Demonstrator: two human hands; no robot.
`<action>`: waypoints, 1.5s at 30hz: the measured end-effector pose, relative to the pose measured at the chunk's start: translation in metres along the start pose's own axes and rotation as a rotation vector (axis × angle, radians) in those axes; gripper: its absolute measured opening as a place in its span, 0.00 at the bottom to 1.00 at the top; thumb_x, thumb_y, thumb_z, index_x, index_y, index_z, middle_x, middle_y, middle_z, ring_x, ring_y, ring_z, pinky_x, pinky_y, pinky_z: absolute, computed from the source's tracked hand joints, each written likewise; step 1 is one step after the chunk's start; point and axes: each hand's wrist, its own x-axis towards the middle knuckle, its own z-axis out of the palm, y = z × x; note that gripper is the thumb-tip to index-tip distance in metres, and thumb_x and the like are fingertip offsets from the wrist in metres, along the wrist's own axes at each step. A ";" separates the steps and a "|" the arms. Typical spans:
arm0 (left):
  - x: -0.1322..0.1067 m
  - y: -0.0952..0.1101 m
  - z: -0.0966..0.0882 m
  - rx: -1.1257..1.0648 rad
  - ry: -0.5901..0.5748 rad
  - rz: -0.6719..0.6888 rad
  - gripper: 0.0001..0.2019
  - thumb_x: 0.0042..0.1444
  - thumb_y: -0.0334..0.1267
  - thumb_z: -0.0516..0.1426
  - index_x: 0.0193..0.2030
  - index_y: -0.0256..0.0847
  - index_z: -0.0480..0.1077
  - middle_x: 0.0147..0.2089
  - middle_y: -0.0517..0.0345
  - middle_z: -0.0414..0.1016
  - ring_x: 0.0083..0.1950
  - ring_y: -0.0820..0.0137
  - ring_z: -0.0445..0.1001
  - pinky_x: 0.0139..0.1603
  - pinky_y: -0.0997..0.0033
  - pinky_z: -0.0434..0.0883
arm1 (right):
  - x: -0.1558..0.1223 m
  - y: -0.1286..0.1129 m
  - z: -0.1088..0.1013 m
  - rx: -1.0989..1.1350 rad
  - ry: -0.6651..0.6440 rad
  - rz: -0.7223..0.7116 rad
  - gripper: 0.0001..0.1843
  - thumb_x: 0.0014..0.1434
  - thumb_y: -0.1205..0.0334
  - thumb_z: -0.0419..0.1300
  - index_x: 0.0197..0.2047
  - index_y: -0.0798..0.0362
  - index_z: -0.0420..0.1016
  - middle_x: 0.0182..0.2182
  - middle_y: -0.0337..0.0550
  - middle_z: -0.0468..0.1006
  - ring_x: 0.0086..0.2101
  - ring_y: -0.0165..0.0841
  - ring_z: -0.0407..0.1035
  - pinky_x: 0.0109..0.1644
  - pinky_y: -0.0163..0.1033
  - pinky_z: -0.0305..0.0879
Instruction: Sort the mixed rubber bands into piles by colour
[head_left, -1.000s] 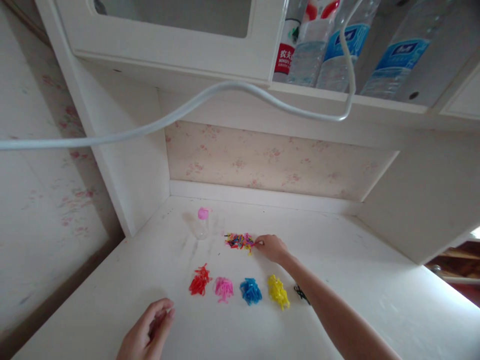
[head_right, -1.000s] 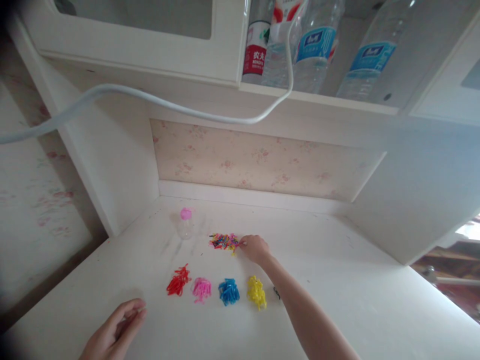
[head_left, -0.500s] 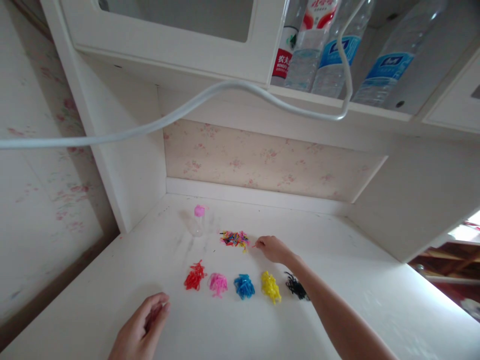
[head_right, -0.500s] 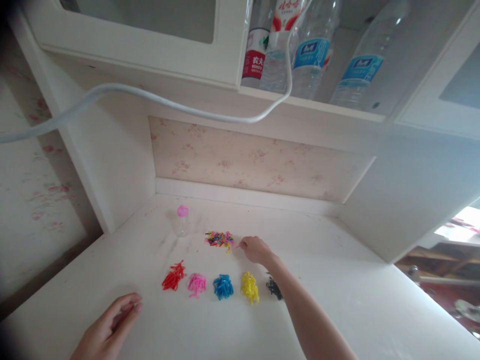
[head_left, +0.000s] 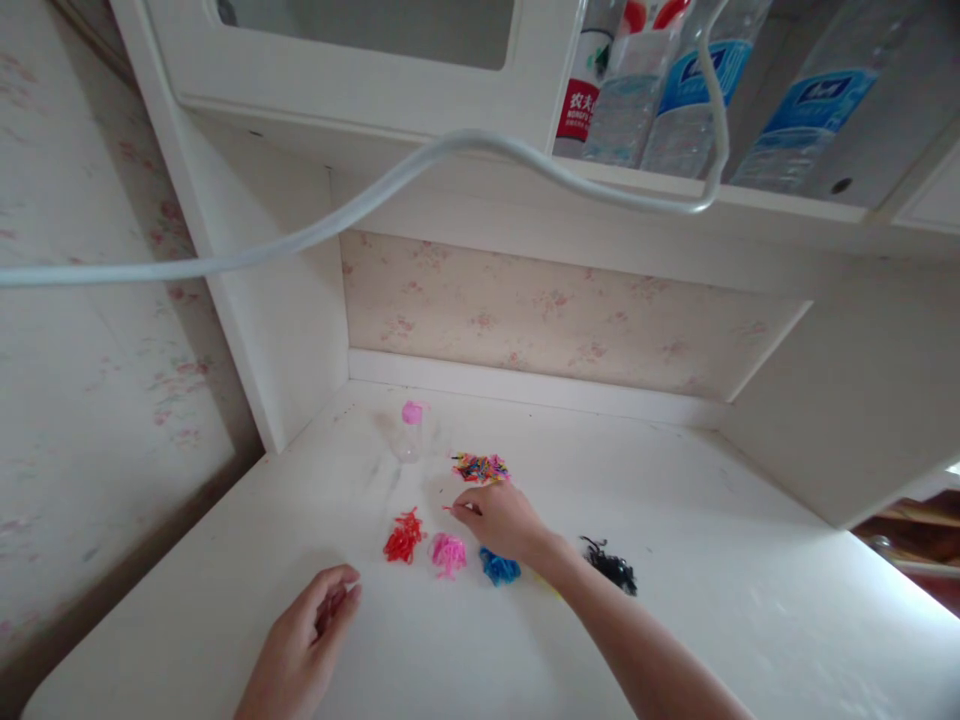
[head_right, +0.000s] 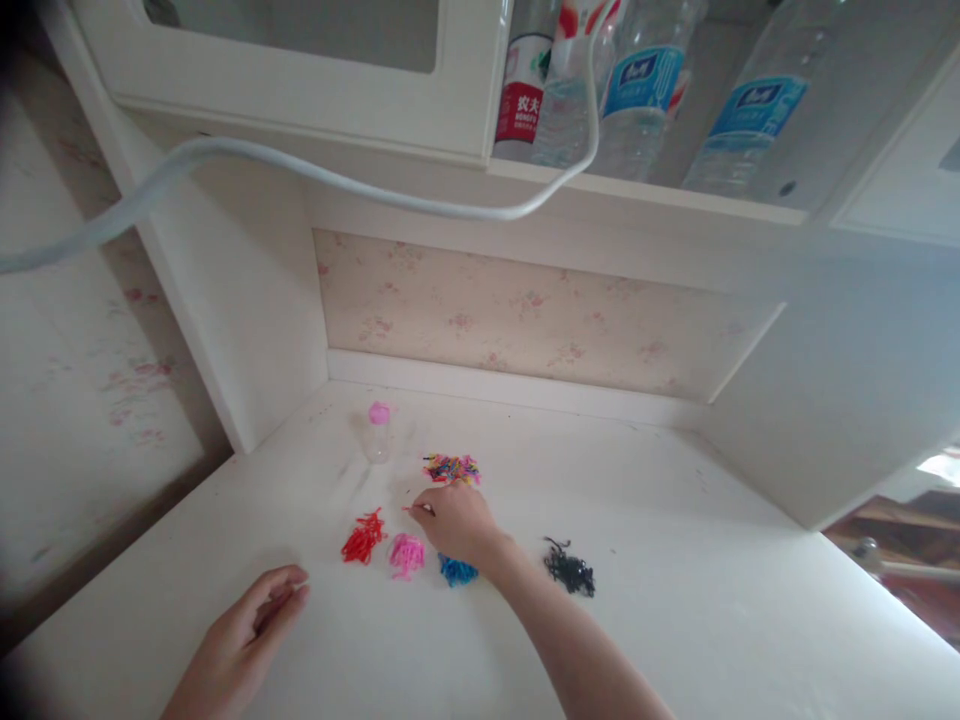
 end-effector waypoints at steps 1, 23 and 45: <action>0.000 0.000 0.000 -0.002 -0.005 -0.001 0.17 0.53 0.53 0.53 0.39 0.43 0.70 0.32 0.58 0.77 0.36 0.65 0.77 0.38 0.73 0.74 | 0.003 -0.008 0.004 -0.008 -0.002 -0.011 0.20 0.63 0.52 0.46 0.40 0.46 0.79 0.37 0.40 0.80 0.38 0.31 0.72 0.38 0.30 0.58; 0.000 -0.008 -0.004 -0.050 -0.075 -0.047 0.17 0.53 0.53 0.53 0.40 0.42 0.70 0.31 0.59 0.76 0.38 0.66 0.75 0.38 0.75 0.72 | 0.023 -0.024 0.017 -0.096 0.045 0.064 0.18 0.60 0.61 0.47 0.33 0.51 0.78 0.32 0.45 0.80 0.32 0.33 0.72 0.32 0.33 0.57; 0.141 0.018 0.033 0.677 -0.291 0.304 0.12 0.59 0.38 0.47 0.43 0.46 0.70 0.45 0.57 0.63 0.37 0.72 0.71 0.43 0.71 0.65 | -0.177 0.056 0.061 0.902 0.464 0.541 0.23 0.52 0.43 0.57 0.36 0.54 0.80 0.28 0.43 0.79 0.33 0.37 0.71 0.34 0.30 0.66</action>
